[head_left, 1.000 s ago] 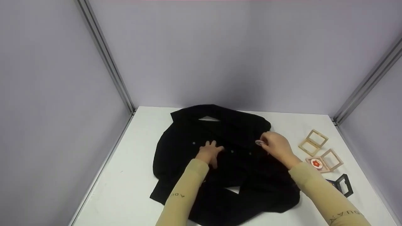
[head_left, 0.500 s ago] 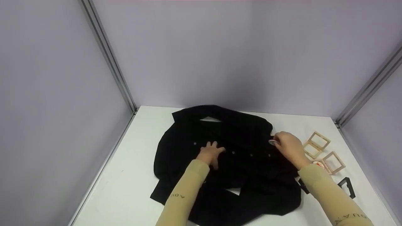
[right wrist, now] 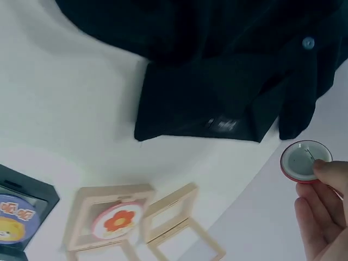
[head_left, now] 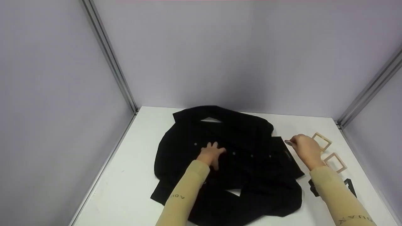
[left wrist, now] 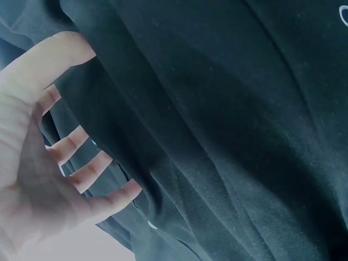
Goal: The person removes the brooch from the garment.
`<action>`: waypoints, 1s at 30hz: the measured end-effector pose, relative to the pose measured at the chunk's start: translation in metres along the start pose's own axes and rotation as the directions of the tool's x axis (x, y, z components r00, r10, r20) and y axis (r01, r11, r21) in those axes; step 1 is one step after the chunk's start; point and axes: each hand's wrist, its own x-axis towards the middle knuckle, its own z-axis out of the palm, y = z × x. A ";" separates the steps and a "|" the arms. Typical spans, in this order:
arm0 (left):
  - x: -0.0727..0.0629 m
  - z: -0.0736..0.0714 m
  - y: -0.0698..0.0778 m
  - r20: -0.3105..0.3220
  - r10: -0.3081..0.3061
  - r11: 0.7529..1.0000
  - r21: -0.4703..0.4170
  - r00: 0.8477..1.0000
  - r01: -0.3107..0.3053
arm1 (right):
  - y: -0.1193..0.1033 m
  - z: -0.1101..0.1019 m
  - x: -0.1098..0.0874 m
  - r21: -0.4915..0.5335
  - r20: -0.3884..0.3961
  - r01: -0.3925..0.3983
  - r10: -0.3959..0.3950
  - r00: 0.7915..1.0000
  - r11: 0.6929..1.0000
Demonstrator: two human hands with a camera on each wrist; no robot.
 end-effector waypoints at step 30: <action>-0.005 0.003 -0.001 -0.007 -0.007 1.000 0.010 1.000 0.007 | 0.070 0.017 -0.031 -0.041 -0.047 -0.185 0.183 0.982 0.982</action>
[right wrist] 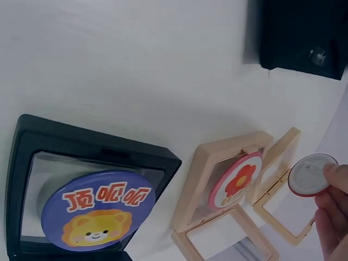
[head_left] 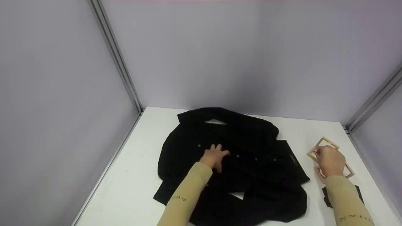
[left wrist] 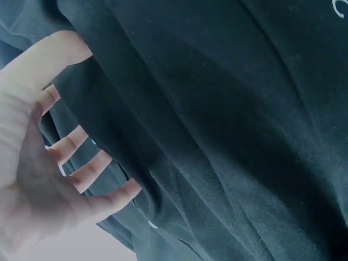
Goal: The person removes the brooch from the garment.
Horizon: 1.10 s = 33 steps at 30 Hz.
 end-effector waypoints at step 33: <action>-0.004 0.001 -0.002 0.004 0.012 1.000 -0.017 1.000 -0.012 | 0.008 0.011 -0.004 -0.043 0.074 -0.045 0.048 0.996 0.998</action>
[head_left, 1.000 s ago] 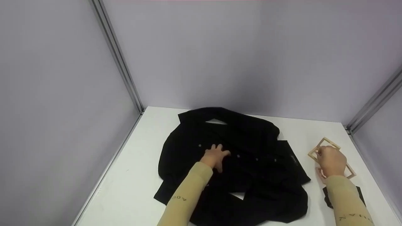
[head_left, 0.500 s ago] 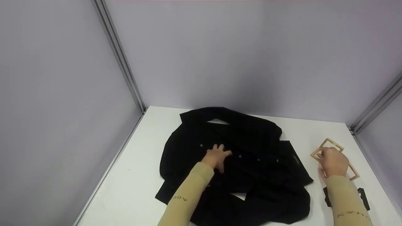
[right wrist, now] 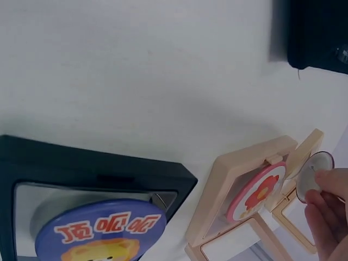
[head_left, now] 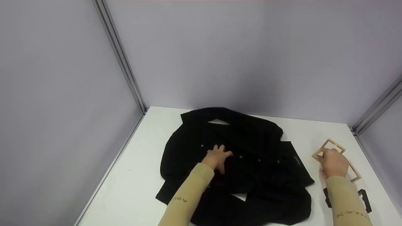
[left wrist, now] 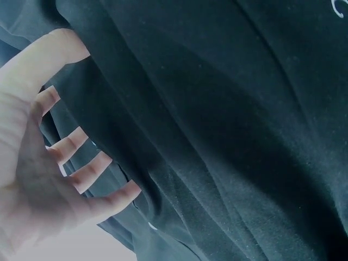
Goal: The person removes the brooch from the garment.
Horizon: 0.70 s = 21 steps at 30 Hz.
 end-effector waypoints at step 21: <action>0.000 -0.003 0.001 -0.017 0.013 0.999 0.050 1.000 -0.012 | 0.001 0.004 0.003 0.005 -0.056 -0.053 0.053 0.997 0.999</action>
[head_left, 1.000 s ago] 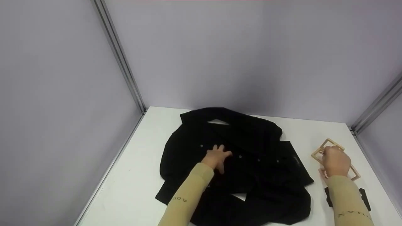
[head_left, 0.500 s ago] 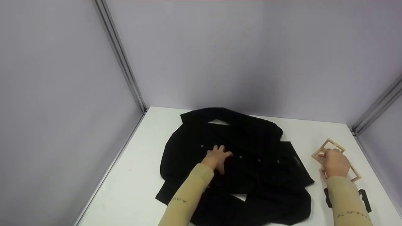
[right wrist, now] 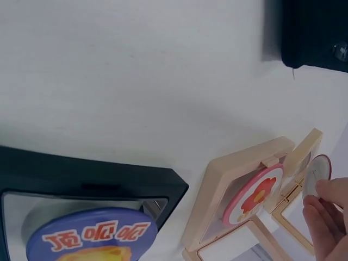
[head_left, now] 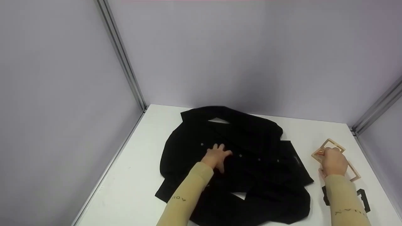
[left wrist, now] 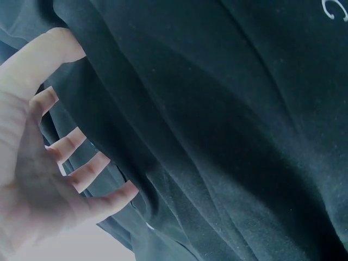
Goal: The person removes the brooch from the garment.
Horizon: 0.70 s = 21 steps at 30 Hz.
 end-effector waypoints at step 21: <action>0.003 0.005 0.001 -0.004 -0.001 1.000 -0.003 1.000 0.001 | 0.013 0.003 0.000 0.046 0.208 0.005 -0.015 0.978 0.999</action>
